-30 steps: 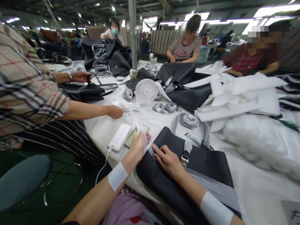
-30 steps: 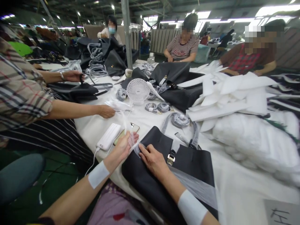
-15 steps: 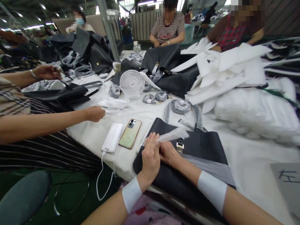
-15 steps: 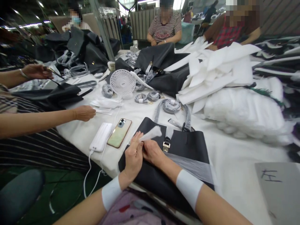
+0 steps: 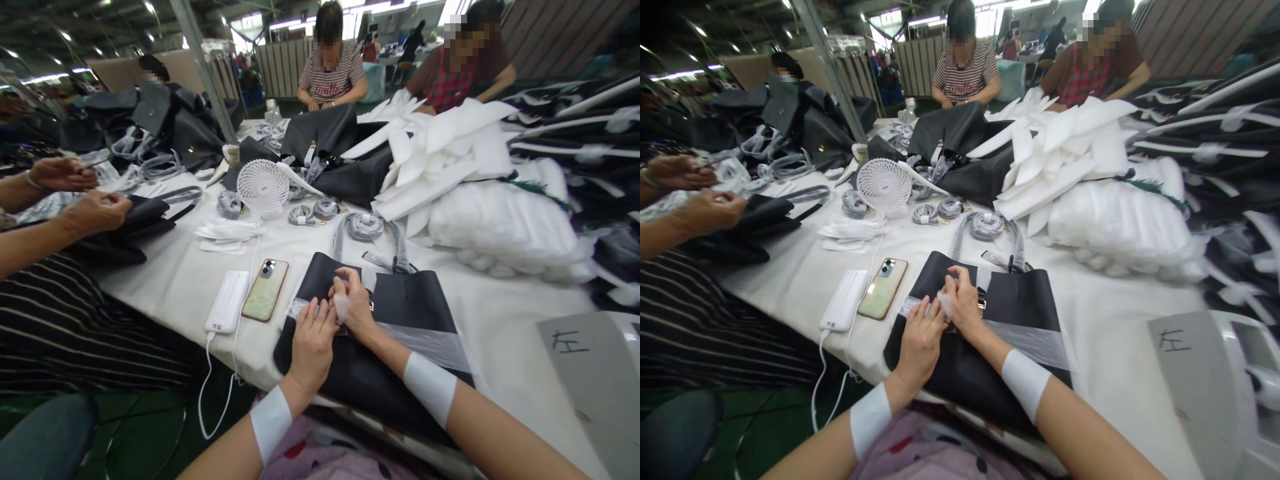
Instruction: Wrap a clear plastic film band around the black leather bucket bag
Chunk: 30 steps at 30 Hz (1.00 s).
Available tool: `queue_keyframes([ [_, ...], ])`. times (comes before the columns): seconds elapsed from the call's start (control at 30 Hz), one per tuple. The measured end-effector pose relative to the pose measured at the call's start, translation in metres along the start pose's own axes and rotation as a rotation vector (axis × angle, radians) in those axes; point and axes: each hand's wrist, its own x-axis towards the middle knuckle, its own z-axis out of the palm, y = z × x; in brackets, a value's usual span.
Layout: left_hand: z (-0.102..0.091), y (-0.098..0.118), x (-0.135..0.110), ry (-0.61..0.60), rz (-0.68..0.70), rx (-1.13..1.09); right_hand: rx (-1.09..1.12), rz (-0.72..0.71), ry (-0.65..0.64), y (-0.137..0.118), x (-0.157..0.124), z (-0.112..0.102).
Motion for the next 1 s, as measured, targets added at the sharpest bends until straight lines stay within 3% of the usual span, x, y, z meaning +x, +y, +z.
queue_keyframes([
  [0.13,-0.001,0.004,-0.001,-0.016,0.027,0.039,0.031,0.016,0.111,-0.010,0.006,-0.012],
  [0.23,-0.002,0.004,-0.001,-0.007,0.031,0.037,0.031,0.020,0.163,-0.020,0.009,-0.038],
  [0.4,-0.004,0.004,-0.001,-0.001,0.052,0.036,0.093,0.254,-0.053,-0.041,-0.008,-0.091],
  [0.47,-0.004,0.004,-0.001,-0.002,0.057,0.035,-0.002,0.248,-0.130,-0.049,-0.022,-0.102],
  [0.63,-0.005,0.004,-0.001,0.010,0.055,0.047,-0.395,0.097,-0.062,-0.059,-0.049,-0.114],
  [0.83,-0.004,0.003,-0.003,0.004,0.064,0.032,-0.506,0.054,-0.174,-0.053,-0.065,-0.123],
  [1.0,-0.004,0.002,-0.004,-0.006,0.064,0.033,-0.561,0.023,-0.165,-0.043,-0.069,-0.113],
])
